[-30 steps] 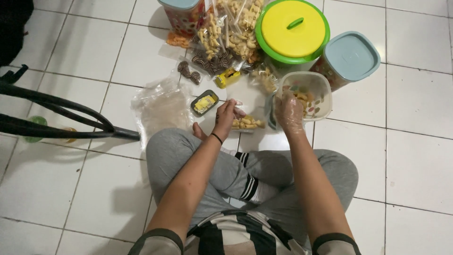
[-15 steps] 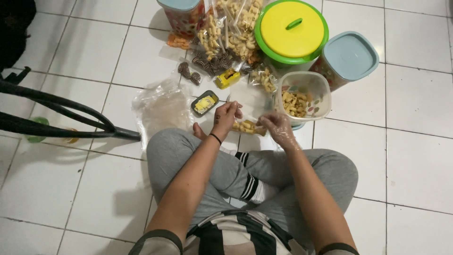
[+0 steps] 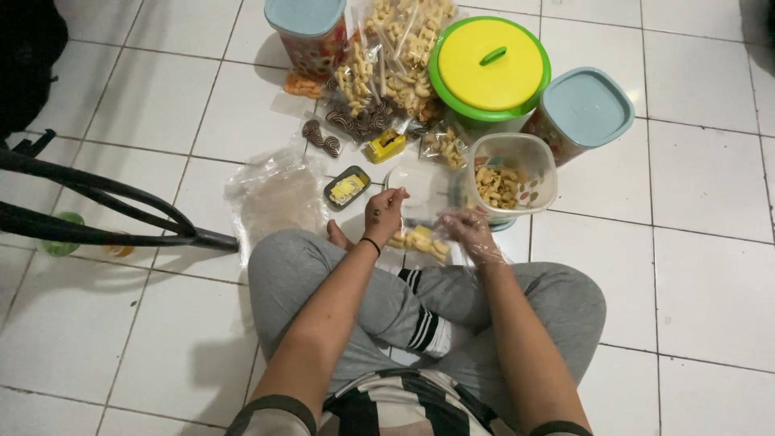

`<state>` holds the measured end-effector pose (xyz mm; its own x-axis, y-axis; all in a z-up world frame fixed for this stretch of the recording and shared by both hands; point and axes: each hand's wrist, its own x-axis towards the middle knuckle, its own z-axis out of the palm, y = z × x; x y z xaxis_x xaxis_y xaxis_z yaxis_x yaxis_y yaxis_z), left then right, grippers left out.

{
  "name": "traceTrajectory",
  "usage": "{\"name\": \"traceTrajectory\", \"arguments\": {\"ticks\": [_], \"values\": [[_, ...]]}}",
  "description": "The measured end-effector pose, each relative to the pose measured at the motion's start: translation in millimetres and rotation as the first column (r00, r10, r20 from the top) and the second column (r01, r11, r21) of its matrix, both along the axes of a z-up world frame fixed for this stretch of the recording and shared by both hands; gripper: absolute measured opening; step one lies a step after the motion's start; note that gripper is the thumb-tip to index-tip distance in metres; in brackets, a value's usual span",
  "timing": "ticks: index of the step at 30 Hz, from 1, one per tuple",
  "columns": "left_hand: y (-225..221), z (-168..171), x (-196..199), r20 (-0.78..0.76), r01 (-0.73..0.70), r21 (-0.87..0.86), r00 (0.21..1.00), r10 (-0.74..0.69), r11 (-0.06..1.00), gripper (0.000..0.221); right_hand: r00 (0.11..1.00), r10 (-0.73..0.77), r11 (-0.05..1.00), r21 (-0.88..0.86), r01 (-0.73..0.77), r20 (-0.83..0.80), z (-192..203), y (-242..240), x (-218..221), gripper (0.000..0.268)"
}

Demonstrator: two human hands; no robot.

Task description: Manually portioning snacks into small plastic bags and weighing each bag on a digital scale to ensure consistent weight.

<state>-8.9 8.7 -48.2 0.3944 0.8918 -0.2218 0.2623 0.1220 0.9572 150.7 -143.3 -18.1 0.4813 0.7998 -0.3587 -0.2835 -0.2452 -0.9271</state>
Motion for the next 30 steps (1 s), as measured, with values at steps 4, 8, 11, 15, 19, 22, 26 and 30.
{"name": "traceTrajectory", "arguments": {"ticks": [4, 8, 11, 15, 19, 22, 26, 30], "values": [[-11, 16, -3, -0.015, 0.060, 0.033, 0.998, -0.060, 0.998, 0.045, 0.999, -0.002, 0.999, 0.033, 0.004, -0.052, -5, -1, 4, 0.021], [-7, 3, 3, 0.080, 0.080, -0.063, 0.994, -0.075, 0.995, 0.034, 0.992, -0.034, 0.999, 0.023, 0.037, -0.120, 2, -2, 5, 0.030], [-7, -9, 5, 0.197, 0.127, -0.163, 0.976, -0.094, 0.978, 0.026, 0.991, -0.026, 0.999, 0.037, 0.031, -0.133, -16, 0, 10, 0.029], [-14, 14, 1, 0.149, 0.114, -0.173, 0.985, -0.089, 0.978, 0.023, 0.985, -0.064, 0.998, 0.014, 0.067, -0.157, -11, 0, 7, 0.024], [-20, 39, -1, 0.097, 0.129, -0.187, 0.989, -0.112, 0.974, 0.029, 0.987, -0.068, 0.998, -0.005, 0.068, -0.143, -5, -1, 8, 0.026], [-18, 19, -3, 0.124, 0.133, -0.218, 0.986, -0.108, 0.967, 0.033, 0.983, -0.085, 0.996, -0.014, 0.084, -0.163, -18, -3, 8, 0.026], [-6, -23, 3, 0.148, 0.162, -0.227, 0.980, -0.130, 0.960, 0.031, 0.981, -0.099, 0.995, -0.027, 0.096, -0.167, -28, -1, 11, 0.030], [-10, -8, 2, 0.263, 0.178, -0.305, 0.960, -0.097, 0.936, 0.019, 0.982, -0.091, 0.996, -0.016, 0.090, -0.163, -25, -2, 10, 0.028]]}}
